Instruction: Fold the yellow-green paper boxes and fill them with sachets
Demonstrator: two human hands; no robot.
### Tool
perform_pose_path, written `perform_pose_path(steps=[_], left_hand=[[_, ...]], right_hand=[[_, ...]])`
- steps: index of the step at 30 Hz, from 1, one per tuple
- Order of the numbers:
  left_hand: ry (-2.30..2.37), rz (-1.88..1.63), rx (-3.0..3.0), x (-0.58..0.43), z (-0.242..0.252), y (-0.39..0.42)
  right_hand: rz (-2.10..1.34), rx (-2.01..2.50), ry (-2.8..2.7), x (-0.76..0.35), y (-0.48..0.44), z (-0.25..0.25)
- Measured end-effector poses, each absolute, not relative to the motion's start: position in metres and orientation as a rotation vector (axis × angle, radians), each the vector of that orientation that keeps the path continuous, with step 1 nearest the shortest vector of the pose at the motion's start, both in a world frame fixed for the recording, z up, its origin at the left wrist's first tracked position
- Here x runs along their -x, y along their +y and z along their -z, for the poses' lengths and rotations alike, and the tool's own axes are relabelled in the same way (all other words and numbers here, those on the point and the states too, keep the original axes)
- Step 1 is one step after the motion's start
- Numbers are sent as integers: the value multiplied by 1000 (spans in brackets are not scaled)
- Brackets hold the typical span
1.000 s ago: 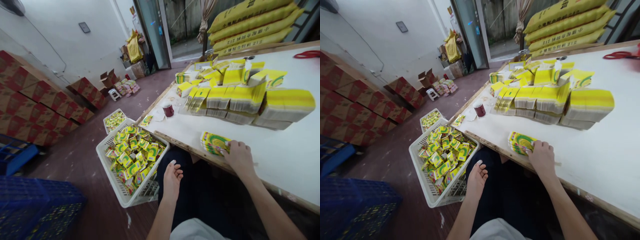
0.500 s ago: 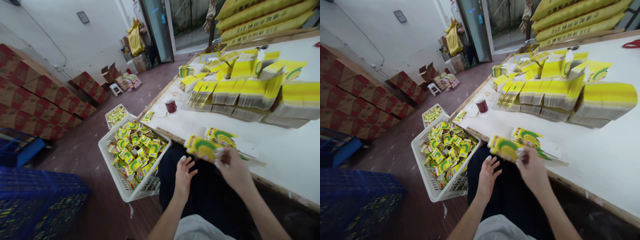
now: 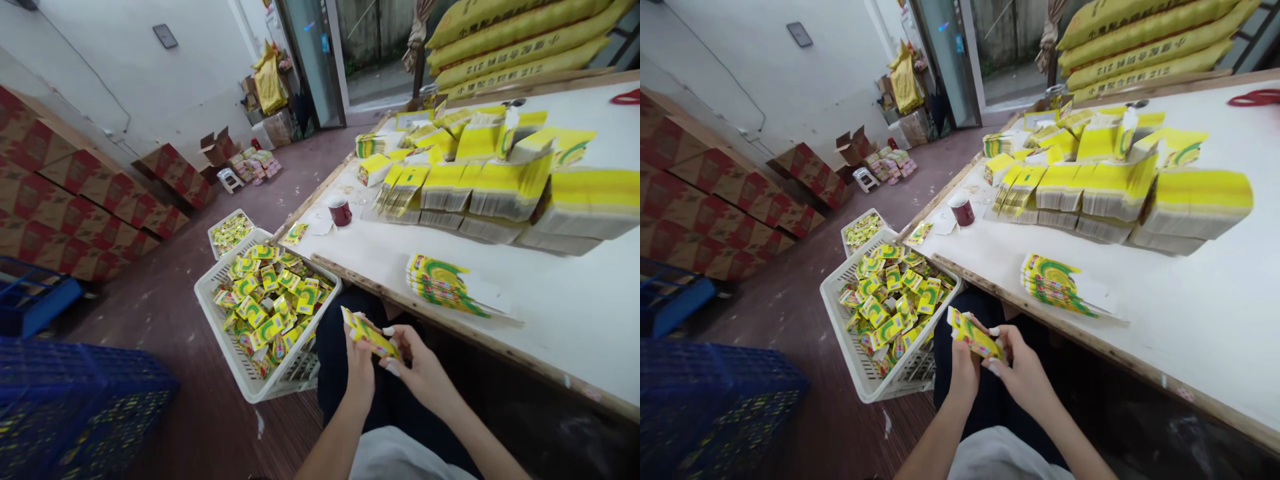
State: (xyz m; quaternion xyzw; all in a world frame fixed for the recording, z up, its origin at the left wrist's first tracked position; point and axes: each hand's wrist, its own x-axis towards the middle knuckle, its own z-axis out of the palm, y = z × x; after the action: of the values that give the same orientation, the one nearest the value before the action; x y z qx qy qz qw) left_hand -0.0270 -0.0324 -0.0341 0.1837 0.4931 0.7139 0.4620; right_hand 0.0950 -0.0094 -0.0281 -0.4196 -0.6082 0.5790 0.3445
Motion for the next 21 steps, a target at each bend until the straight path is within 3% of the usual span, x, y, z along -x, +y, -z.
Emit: perform_pose_path(steps=[5,11,13,17,21], left_hand=[[1303,-1581,-574,34,33,-34],[1204,-1499,-922,79,9,-31],[1233,-1312,-1195,89,-2,-32],[1291,-813,-1475,71,-8,-36],[1495,-852,-1401,40,3,-43]], right_hand=[[-1417,1020,-1655,-121,8,25],[-675,901,-1964,-144,22,13],[-515,826,-2118,-142,19,8],[-421,759,-2166,-126,7,10],[-507,1164,-1682,-113,1,29]])
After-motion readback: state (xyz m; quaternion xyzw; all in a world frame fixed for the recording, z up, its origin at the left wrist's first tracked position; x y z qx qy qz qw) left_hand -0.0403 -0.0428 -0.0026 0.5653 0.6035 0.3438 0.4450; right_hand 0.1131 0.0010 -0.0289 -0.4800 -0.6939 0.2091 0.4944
